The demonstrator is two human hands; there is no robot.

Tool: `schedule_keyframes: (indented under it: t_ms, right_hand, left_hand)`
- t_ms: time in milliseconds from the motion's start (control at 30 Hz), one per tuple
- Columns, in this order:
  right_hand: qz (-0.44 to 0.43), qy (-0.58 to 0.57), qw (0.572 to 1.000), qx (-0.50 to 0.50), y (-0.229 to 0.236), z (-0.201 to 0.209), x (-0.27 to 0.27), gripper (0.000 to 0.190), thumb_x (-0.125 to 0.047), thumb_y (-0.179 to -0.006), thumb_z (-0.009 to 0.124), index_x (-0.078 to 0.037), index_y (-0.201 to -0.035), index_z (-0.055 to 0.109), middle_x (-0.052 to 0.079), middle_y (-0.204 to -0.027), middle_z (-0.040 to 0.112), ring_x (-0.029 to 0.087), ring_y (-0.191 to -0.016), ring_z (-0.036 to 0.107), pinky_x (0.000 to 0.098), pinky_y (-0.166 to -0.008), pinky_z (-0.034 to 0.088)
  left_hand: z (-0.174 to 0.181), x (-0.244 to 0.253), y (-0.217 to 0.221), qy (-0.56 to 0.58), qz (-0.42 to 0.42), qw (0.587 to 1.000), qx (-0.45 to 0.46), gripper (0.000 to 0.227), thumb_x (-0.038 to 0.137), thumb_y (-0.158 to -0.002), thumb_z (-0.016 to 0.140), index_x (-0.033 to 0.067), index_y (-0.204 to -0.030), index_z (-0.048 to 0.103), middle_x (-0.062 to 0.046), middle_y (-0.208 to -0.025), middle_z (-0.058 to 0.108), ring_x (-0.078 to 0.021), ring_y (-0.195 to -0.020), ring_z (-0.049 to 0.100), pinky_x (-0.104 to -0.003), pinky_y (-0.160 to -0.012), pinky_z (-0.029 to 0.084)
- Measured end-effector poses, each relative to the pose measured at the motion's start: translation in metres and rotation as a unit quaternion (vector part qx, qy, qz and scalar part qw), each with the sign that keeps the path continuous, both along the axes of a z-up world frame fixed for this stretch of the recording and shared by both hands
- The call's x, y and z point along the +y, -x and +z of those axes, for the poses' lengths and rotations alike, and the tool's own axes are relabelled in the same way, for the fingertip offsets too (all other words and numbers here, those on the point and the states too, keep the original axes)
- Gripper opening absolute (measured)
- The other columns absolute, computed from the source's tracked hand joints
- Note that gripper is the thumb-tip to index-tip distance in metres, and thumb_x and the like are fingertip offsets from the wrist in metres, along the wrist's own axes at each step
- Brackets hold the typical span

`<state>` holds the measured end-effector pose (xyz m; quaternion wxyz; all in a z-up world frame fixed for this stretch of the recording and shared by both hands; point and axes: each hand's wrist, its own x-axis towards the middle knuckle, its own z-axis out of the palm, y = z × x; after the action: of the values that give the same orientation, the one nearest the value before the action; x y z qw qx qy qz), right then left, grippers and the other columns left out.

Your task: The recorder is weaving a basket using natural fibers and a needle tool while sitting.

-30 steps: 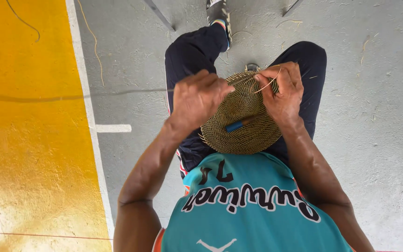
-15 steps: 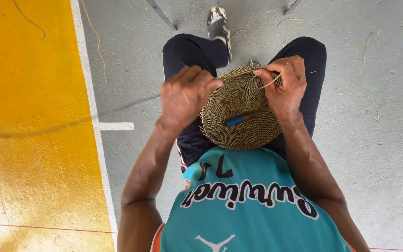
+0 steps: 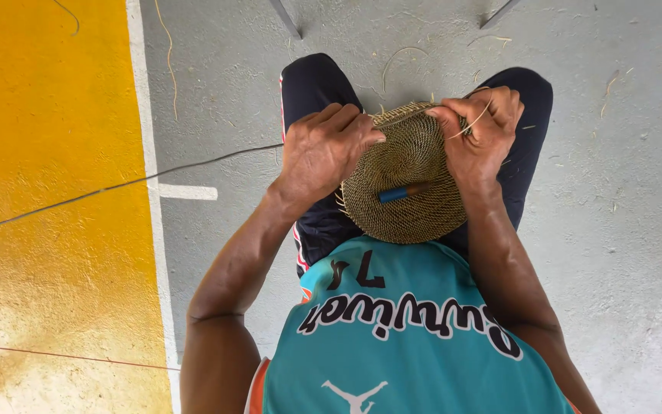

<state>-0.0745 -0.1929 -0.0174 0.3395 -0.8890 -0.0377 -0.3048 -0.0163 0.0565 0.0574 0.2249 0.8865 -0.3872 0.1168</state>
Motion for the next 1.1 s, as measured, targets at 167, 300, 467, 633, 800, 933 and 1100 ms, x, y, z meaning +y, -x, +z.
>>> schedule_keyframes:
  t_ms: [167,300,467,633,800,933,1100]
  right_hand:
    - [-0.002,0.041,0.999,-0.006,-0.004,0.023,0.010,0.031,-0.036,-0.085,0.092,-0.012,-0.100,0.081,0.004,-0.096,0.055,0.021,-0.094,0.050,0.0406,-0.088,0.040]
    - [0.005,0.033,0.999,0.010,-0.006,0.014,0.009,0.028,-0.033,-0.088,0.094,-0.012,-0.100,0.080,0.002,-0.096,0.055,0.021,-0.097,0.050,0.0404,-0.090,0.039]
    - [-0.001,0.046,0.999,0.022,-0.004,0.018,0.007,0.026,-0.030,-0.088,0.096,-0.014,-0.100,0.081,0.000,-0.095,0.054,0.020,-0.098,0.049,0.0403,-0.092,0.038]
    - [0.048,0.043,0.998,-0.008,-0.008,0.017,0.012,0.028,-0.030,-0.085,0.096,-0.012,-0.100,0.081,0.001,-0.097,0.057,0.020,-0.099,0.050,0.0411,-0.090,0.038]
    - [0.014,0.032,0.999,0.025,-0.006,0.003,0.009,0.015,-0.018,-0.094,0.095,-0.014,-0.100,0.082,-0.003,-0.097,0.056,0.019,-0.101,0.049,0.0362,-0.087,0.039]
    - [0.059,0.052,0.997,-0.019,-0.008,0.027,0.015,0.025,-0.026,-0.085,0.096,-0.012,-0.100,0.083,0.001,-0.099,0.059,0.020,-0.100,0.050,0.0403,-0.090,0.038]
    - [0.073,0.045,0.996,-0.024,-0.008,0.009,0.012,0.022,-0.028,-0.088,0.096,-0.014,-0.099,0.082,0.001,-0.100,0.060,0.020,-0.100,0.049,0.0397,-0.091,0.038]
  left_hand:
    - [0.004,0.004,-0.011,0.025,-0.005,1.000,0.013,0.032,0.038,-0.098,0.070,0.0095,-0.084,0.068,0.002,-0.076,0.061,-0.0114,-0.069,0.061,-0.030,-0.059,0.054]
    - [0.013,-0.004,-0.001,0.025,-0.013,1.000,0.011,0.027,0.034,-0.098,0.072,0.0095,-0.085,0.069,0.000,-0.076,0.061,-0.0133,-0.068,0.062,-0.032,-0.058,0.053]
    - [0.005,-0.002,0.011,0.055,0.022,0.998,0.035,0.029,0.032,-0.097,0.074,0.0073,-0.085,0.066,-0.001,-0.075,0.059,-0.0140,-0.070,0.063,-0.032,-0.062,0.055]
    - [0.014,-0.005,0.009,0.035,0.006,0.999,0.017,0.030,0.032,-0.097,0.075,0.0072,-0.083,0.064,-0.002,-0.075,0.058,-0.0151,-0.067,0.062,-0.032,-0.059,0.054]
    - [0.009,-0.014,0.026,0.072,0.022,0.997,0.027,0.029,0.029,-0.099,0.073,0.0060,-0.084,0.063,-0.003,-0.078,0.058,-0.0159,-0.071,0.063,-0.032,-0.061,0.055]
    - [0.005,-0.006,0.021,0.039,0.047,0.998,0.022,0.027,0.030,-0.097,0.075,0.0066,-0.086,0.066,-0.001,-0.075,0.058,-0.0137,-0.066,0.060,-0.031,-0.057,0.053]
    - [-0.004,-0.012,0.031,0.025,0.026,0.999,0.019,0.021,0.026,-0.098,0.074,0.0081,-0.090,0.067,0.000,-0.077,0.060,-0.0114,-0.066,0.060,-0.029,-0.056,0.053]
